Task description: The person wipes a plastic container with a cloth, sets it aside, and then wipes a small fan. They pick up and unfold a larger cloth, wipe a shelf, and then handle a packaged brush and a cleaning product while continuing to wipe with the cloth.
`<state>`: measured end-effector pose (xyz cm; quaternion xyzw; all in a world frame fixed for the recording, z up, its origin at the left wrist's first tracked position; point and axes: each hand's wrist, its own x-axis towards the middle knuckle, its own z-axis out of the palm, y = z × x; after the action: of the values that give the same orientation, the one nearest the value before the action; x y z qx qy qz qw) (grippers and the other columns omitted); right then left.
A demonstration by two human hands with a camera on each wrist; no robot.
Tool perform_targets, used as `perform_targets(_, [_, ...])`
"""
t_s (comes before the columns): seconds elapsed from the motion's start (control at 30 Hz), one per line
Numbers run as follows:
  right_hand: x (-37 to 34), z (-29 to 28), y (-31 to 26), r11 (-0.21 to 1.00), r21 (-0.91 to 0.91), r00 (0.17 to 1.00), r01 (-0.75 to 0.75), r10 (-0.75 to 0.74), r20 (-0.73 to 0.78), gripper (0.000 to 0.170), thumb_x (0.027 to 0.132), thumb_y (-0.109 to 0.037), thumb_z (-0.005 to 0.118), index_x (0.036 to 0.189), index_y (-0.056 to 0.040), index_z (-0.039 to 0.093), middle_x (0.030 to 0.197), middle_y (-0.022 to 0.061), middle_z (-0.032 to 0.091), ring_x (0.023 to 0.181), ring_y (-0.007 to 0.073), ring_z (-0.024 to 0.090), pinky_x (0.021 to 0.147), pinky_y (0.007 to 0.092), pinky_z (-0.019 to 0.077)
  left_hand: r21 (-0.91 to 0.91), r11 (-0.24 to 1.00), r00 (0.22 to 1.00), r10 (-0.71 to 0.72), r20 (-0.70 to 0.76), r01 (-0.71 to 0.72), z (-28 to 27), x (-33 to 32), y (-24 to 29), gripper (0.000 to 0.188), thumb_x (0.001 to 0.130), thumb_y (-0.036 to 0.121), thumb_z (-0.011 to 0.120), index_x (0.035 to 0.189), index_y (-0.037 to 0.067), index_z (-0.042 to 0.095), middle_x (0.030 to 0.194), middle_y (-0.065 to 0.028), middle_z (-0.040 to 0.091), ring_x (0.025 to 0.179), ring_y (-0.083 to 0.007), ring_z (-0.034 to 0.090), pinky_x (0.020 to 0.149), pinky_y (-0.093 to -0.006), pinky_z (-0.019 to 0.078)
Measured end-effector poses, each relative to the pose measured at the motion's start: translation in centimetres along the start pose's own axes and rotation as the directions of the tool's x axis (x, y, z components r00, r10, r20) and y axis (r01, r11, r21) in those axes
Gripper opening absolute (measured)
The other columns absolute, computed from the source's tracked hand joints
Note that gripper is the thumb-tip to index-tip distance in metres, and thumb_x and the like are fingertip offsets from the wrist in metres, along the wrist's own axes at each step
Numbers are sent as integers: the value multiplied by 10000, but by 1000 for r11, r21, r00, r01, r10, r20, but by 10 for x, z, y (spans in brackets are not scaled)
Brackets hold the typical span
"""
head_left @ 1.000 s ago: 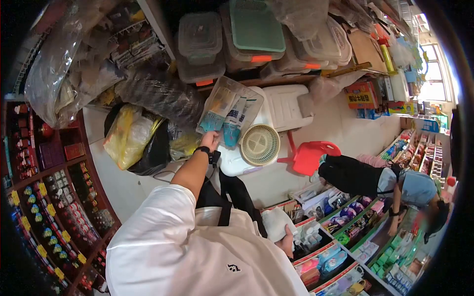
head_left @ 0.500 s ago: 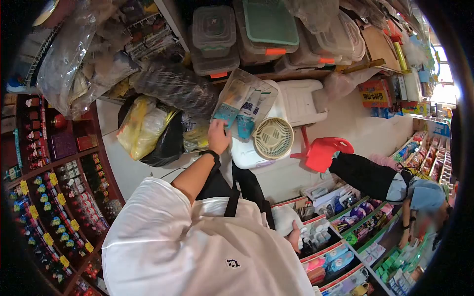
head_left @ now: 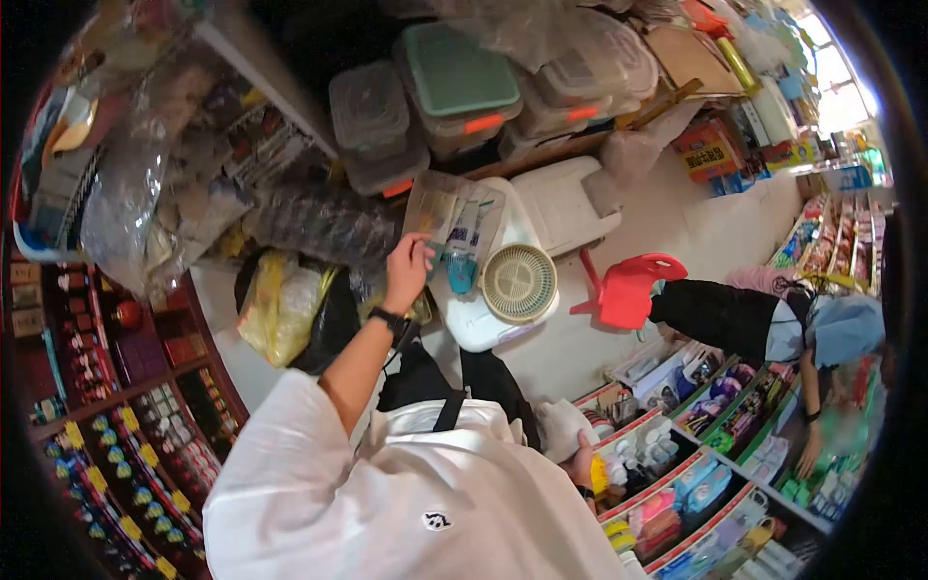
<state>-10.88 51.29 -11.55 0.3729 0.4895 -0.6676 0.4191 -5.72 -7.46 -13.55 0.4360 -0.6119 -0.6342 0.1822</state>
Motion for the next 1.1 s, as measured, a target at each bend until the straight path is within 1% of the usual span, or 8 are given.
perform_targets(0.07, [1,-5,4,1000,-6,999,0,0,-35,645,1008,-513,549,1439,-34,512,1409,161,600,1267,366,581,1106,538,432,-42,981,980,193,45,-191,-12,-28,81,221,1015,-11,479,1182,4,624,1040,-110,692,786,-125,652,658,-272,519])
perform_targets(0.17, [14,-23,7,1000,28,1000,5,-5,-18,616,1003,-493,555,1415,-36,537,1386,158,613,1230,373,603,1073,538,460,-3,795,795,607,6,-607,-42,-108,251,193,971,-74,528,1135,-29,621,1014,-105,660,860,-155,654,792,-280,552])
perform_targets(0.2, [14,-19,6,1000,-10,997,-19,18,-72,608,1004,-489,553,1409,-35,543,1383,158,615,1217,372,610,1068,533,465,-66,758,756,634,-163,-649,-49,-152,310,112,932,-65,595,1011,-11,652,921,-96,652,809,-173,646,791,-288,555])
perform_targets(0.27, [23,-19,5,999,-52,997,0,-5,-82,576,1001,-455,556,1397,-37,551,1372,160,619,1202,364,616,1055,519,474,-179,716,737,665,-120,-675,-96,-219,376,15,879,0,676,878,12,668,833,-88,646,753,-189,636,736,-319,558])
perform_targets(0.37, [93,-57,7,993,-114,989,-35,19,-144,466,1001,-411,531,1309,-68,598,1276,147,667,1163,355,633,1052,512,481,-704,33,71,997,-25,-710,-126,-286,449,366,925,205,757,1262,95,665,1201,-34,718,1060,-129,707,1047,-364,513])
perform_targets(0.53, [99,48,-41,956,-227,983,184,-182,28,496,1013,-374,532,1362,-22,548,1319,174,644,1191,334,628,1076,470,472,-743,-77,0,995,-103,-665,-117,-306,454,348,925,197,754,1248,100,666,1197,-24,718,1060,-123,704,1035,-358,521])
perform_targets(0.73, [112,141,-76,986,-83,963,143,-120,242,470,1046,-294,511,1418,-5,505,1387,187,607,1274,344,587,1111,468,444,-678,-113,-21,990,-142,-726,-118,-337,452,322,925,184,748,1228,107,668,1190,-10,717,1059,-115,699,1017,-349,534])
perform_targets(1.1, [113,105,-92,970,-244,993,18,12,118,455,1052,-319,483,1404,-35,527,1406,167,611,1298,347,578,1140,481,418,-563,-170,-53,974,-218,-809,-97,-347,450,276,925,160,738,1190,120,671,1179,16,715,1057,-101,692,983,-332,557])
